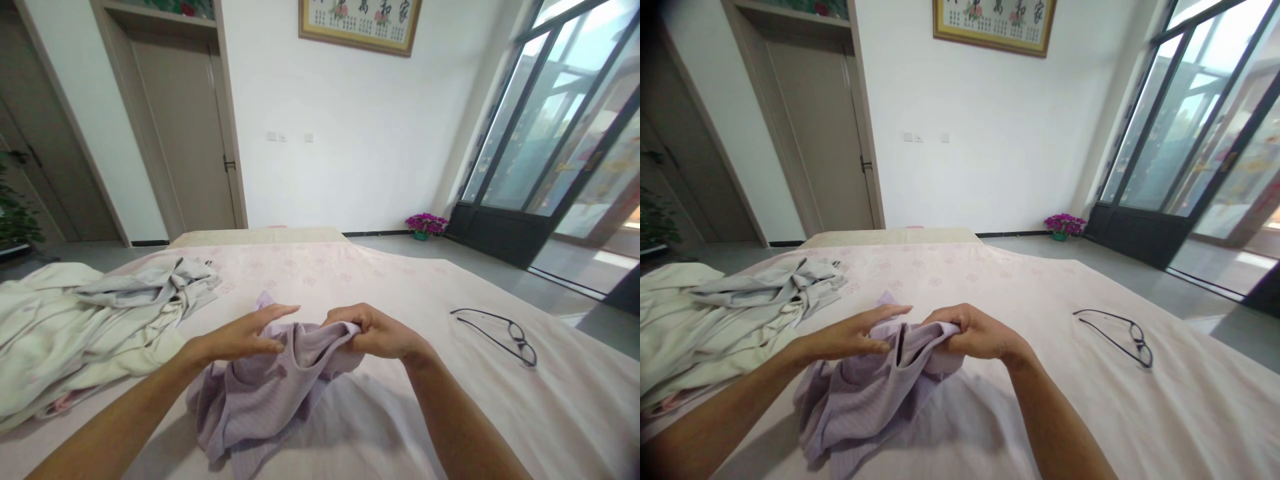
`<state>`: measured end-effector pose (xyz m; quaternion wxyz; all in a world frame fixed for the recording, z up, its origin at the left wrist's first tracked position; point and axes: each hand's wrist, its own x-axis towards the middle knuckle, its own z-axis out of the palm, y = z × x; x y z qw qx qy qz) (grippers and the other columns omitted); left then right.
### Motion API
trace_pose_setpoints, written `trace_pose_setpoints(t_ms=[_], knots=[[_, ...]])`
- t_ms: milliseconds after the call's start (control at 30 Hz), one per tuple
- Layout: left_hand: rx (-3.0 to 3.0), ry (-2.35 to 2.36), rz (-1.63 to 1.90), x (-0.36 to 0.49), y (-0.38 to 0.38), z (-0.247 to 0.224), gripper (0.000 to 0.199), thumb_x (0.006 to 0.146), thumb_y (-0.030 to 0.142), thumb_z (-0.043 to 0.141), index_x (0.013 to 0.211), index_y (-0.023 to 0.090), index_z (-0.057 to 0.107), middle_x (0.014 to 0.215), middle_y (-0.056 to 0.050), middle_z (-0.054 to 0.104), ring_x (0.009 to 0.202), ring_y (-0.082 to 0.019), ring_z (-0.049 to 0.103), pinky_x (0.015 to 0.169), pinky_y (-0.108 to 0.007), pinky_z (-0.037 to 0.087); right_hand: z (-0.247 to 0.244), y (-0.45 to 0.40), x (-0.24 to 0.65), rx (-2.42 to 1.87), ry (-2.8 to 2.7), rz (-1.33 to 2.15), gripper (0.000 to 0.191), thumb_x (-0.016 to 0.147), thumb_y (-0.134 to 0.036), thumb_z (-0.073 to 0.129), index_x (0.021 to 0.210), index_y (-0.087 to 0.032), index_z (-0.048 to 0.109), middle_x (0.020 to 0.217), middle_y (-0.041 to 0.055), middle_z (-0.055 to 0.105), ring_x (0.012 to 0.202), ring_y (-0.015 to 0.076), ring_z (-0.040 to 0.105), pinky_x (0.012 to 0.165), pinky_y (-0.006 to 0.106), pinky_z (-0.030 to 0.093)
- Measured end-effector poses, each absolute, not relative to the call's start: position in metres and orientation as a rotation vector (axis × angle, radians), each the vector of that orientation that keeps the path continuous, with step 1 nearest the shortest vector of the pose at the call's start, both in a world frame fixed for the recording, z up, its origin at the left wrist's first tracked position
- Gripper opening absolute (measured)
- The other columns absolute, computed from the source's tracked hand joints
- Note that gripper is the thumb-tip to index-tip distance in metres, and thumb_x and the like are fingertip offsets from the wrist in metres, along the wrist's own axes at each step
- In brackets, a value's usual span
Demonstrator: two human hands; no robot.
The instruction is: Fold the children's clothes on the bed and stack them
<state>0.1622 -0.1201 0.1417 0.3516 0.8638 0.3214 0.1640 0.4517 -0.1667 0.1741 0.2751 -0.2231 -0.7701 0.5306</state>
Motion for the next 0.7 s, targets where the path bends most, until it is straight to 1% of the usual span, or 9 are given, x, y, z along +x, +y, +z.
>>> trace_pose_setpoints(t_ms=[33,100,133,200,300,433,500,600,700], knots=[[2.209,0.737,0.369,0.171,-0.118,0.135,0.059,0.078,0.048,0.070,0.131,0.024,0.058,0.133,-0.007,0.060,0.119,-0.025,0.054,0.101,-0.033,0.041,0.174,-0.169,0.451,-0.582,-2.072,1.432,0.033,0.083,-0.041,0.070,0.097,-0.012,0.070,0.088,0.0049,0.065,0.078,0.0140,0.058,0.070,0.023,0.046],[2.111,0.623,0.268,0.182,-0.115,0.124,0.040,0.080,0.049,0.068,0.107,0.019,0.068,0.106,-0.004,0.069,0.099,-0.021,0.060,0.088,-0.029,0.046,0.176,-0.170,0.453,-0.610,-2.088,1.390,0.033,0.083,-0.040,0.070,0.099,-0.012,0.070,0.090,0.0056,0.066,0.079,0.0145,0.059,0.070,0.023,0.046],[2.076,0.622,0.265,0.184,-0.113,0.120,0.035,0.081,0.049,0.067,0.097,0.018,0.068,0.094,-0.003,0.069,0.089,-0.019,0.060,0.080,-0.027,0.047,0.176,-0.169,0.456,-0.653,-2.101,1.342,0.033,0.083,-0.039,0.070,0.102,-0.012,0.070,0.093,0.0060,0.067,0.082,0.0154,0.060,0.073,0.024,0.047],[2.082,0.723,0.373,0.177,-0.107,0.117,0.033,0.083,0.049,0.062,0.085,0.017,0.065,0.082,0.000,0.065,0.079,-0.016,0.056,0.072,-0.024,0.045,0.175,-0.164,0.465,-0.760,-2.112,1.238,0.036,0.080,-0.037,0.073,0.109,-0.015,0.070,0.100,0.0056,0.068,0.090,0.0174,0.061,0.080,0.026,0.047],[2.120,0.984,0.661,0.152,-0.093,0.122,0.037,0.087,0.052,0.054,0.080,0.017,0.063,0.077,0.001,0.059,0.075,-0.015,0.052,0.069,-0.024,0.042,0.162,-0.146,0.478,-0.891,-2.072,1.225,0.044,0.073,-0.037,0.077,0.110,-0.017,0.068,0.101,0.0024,0.068,0.089,0.0174,0.060,0.078,0.026,0.048],[1.978,1.160,0.964,0.120,-0.082,0.135,0.040,0.087,0.055,0.050,0.080,0.018,0.062,0.071,0.002,0.055,0.071,-0.014,0.050,0.066,-0.023,0.042,0.123,-0.119,0.483,-1.056,-2.161,1.343,0.041,0.062,-0.037,0.083,0.094,-0.017,0.068,0.086,-0.0029,0.065,0.077,0.0138,0.056,0.065,0.021,0.044],[1.921,1.187,1.073,0.109,-0.082,0.142,0.039,0.086,0.055,0.052,0.081,0.018,0.062,0.072,0.003,0.056,0.070,-0.014,0.050,0.065,-0.023,0.042,0.102,-0.111,0.481,-1.135,-2.213,1.426,0.039,0.059,-0.038,0.084,0.087,-0.016,0.068,0.077,-0.0050,0.063,0.072,0.0126,0.054,0.064,0.021,0.042],[1.888,1.242,1.122,0.094,-0.086,0.154,0.036,0.085,0.054,0.054,0.083,0.019,0.062,0.074,0.003,0.058,0.070,-0.013,0.050,0.065,-0.022,0.042,0.081,-0.109,0.477,-1.107,-2.061,1.582,0.038,0.065,-0.046,0.080,0.083,-0.016,0.067,0.074,-0.0037,0.063,0.069,0.0125,0.054,0.066,0.024,0.043],[1.882,1.339,1.142,0.077,-0.090,0.172,0.034,0.085,0.051,0.056,0.085,0.018,0.062,0.074,0.003,0.059,0.071,-0.013,0.051,0.065,-0.022,0.040,0.086,-0.111,0.477,-0.970,-1.758,1.477,0.043,0.075,-0.056,0.070,0.086,-0.015,0.065,0.077,-0.0007,0.064,0.070,0.0131,0.055,0.068,0.025,0.044]])
